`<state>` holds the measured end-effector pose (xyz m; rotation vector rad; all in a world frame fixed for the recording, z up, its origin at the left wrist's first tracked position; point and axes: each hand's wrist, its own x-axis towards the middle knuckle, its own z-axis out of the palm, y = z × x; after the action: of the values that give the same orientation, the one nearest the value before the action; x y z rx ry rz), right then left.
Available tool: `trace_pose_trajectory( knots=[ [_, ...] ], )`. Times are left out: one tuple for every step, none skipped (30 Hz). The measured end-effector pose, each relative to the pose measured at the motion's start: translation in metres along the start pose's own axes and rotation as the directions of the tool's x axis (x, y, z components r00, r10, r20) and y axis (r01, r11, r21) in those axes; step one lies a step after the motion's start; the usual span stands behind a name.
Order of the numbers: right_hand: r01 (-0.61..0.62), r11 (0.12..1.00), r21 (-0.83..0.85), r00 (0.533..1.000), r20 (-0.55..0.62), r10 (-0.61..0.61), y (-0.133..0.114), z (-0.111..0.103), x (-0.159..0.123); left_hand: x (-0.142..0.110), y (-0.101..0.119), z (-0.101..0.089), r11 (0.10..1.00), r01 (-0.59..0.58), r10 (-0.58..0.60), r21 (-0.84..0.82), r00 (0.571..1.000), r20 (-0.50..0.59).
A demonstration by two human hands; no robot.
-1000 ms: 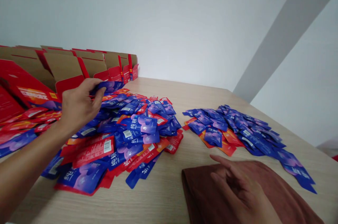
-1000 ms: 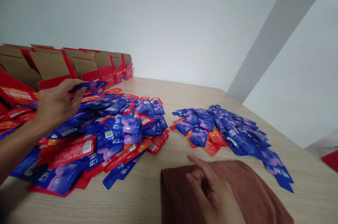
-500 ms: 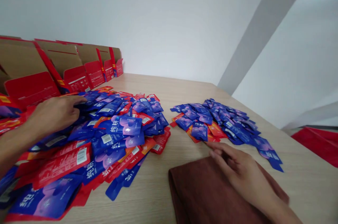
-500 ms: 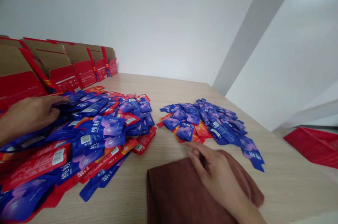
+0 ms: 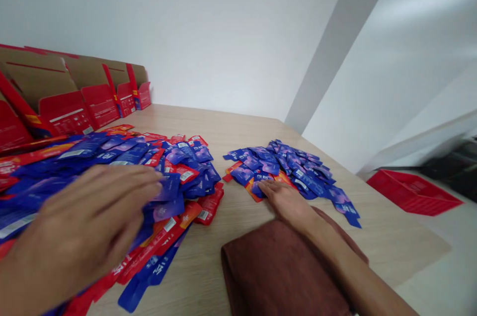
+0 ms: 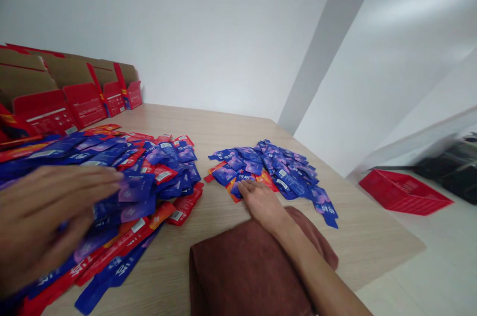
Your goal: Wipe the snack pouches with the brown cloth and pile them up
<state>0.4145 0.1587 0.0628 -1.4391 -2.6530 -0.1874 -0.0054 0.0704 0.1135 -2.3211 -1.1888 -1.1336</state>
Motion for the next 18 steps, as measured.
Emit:
trace_pose_trajectory(
  knots=[
    [-0.001, 1.0, 0.006, 1.0, -0.009, 0.001, -0.001, -0.002, 0.0, -0.002, 0.022, 0.01, 0.98, -0.197, 0.196, 0.01, 0.979, 0.053],
    [-0.005, 1.0, 0.012, 1.0, -0.025, 0.005, -0.001, -0.005, -0.001, -0.004, 0.043, 0.021, 0.955, -0.296, 0.296, -0.007, 0.954, 0.037],
    [-0.014, 1.0, 0.016, 0.999, -0.044, 0.015, -0.001, -0.008, -0.003, -0.006, 0.062, 0.031, 0.934, -0.356, 0.357, -0.028, 0.932, 0.06],
    [-0.029, 0.999, 0.014, 0.997, -0.068, 0.03, -0.002, -0.011, -0.005, -0.007, 0.079, 0.042, 0.902, -0.43, 0.431, -0.032, 0.897, 0.096],
    [-0.048, 0.999, 0.017, 0.993, -0.106, 0.05, -0.002, -0.017, -0.009, -0.007, 0.094, 0.053, 0.893, -0.441, 0.448, -0.088, 0.89, 0.081],
    [-0.069, 0.997, 0.03, 0.982, -0.171, 0.073, -0.003, -0.024, -0.014, -0.008, 0.107, 0.064, 0.864, -0.481, 0.498, -0.147, 0.861, 0.106],
    [-0.091, 0.994, 0.06, 0.96, -0.259, 0.103, -0.004, -0.032, -0.019, -0.008, 0.117, 0.074, 0.851, -0.492, 0.51, -0.184, 0.857, 0.07],
    [-0.111, 0.987, 0.114, 0.925, -0.352, 0.144, -0.005, -0.043, -0.025, -0.01, 0.125, 0.085, 0.833, -0.508, 0.532, -0.218, 0.844, 0.063],
    [-0.129, 0.972, 0.194, 0.88, -0.43, 0.203, -0.007, -0.055, -0.032, -0.011, 0.131, 0.096, 0.818, -0.524, 0.55, -0.238, 0.833, 0.056],
    [-0.14, 0.945, 0.296, 0.841, -0.469, 0.271, -0.008, -0.067, -0.038, -0.014, 0.135, 0.105, 0.809, -0.529, 0.556, -0.254, 0.831, 0.039],
    [-0.141, 0.904, 0.404, 0.829, -0.451, 0.331, -0.01, -0.078, -0.043, -0.017, 0.138, 0.114, 0.804, -0.53, 0.556, -0.271, 0.83, 0.027],
    [-0.144, 0.853, 0.502, 0.85, -0.379, 0.367, -0.012, -0.087, -0.048, -0.02, 0.14, 0.122, 0.804, -0.52, 0.545, -0.289, 0.839, 0.005],
    [-0.147, 0.8, 0.582, 0.886, -0.282, 0.368, -0.014, -0.093, -0.052, -0.023, 0.142, 0.129, 0.803, -0.509, 0.53, -0.31, 0.848, -0.02],
    [-0.15, 0.757, 0.636, 0.923, -0.183, 0.337, -0.016, -0.095, -0.056, -0.026, 0.143, 0.134, 0.799, -0.501, 0.517, -0.332, 0.855, -0.045],
    [-0.155, 0.731, 0.664, 0.952, -0.096, 0.29, -0.019, -0.092, -0.059, -0.029, 0.144, 0.139, 0.795, -0.494, 0.505, -0.352, 0.86, -0.065],
    [-0.164, 0.726, 0.668, 0.969, -0.028, 0.245, -0.022, -0.085, -0.061, -0.031, 0.145, 0.142, 0.793, -0.483, 0.495, -0.372, 0.866, -0.07],
    [-0.169, 0.74, 0.651, 0.976, 0.005, 0.219, -0.027, -0.075, -0.064, -0.033, 0.146, 0.144, 0.791, -0.469, 0.485, -0.393, 0.872, -0.064],
    [-0.168, 0.766, 0.62, 0.978, 0.005, 0.21, -0.033, -0.061, -0.068, -0.034, 0.147, 0.145, 0.788, -0.453, 0.474, -0.416, 0.879, -0.06]
  ],
)
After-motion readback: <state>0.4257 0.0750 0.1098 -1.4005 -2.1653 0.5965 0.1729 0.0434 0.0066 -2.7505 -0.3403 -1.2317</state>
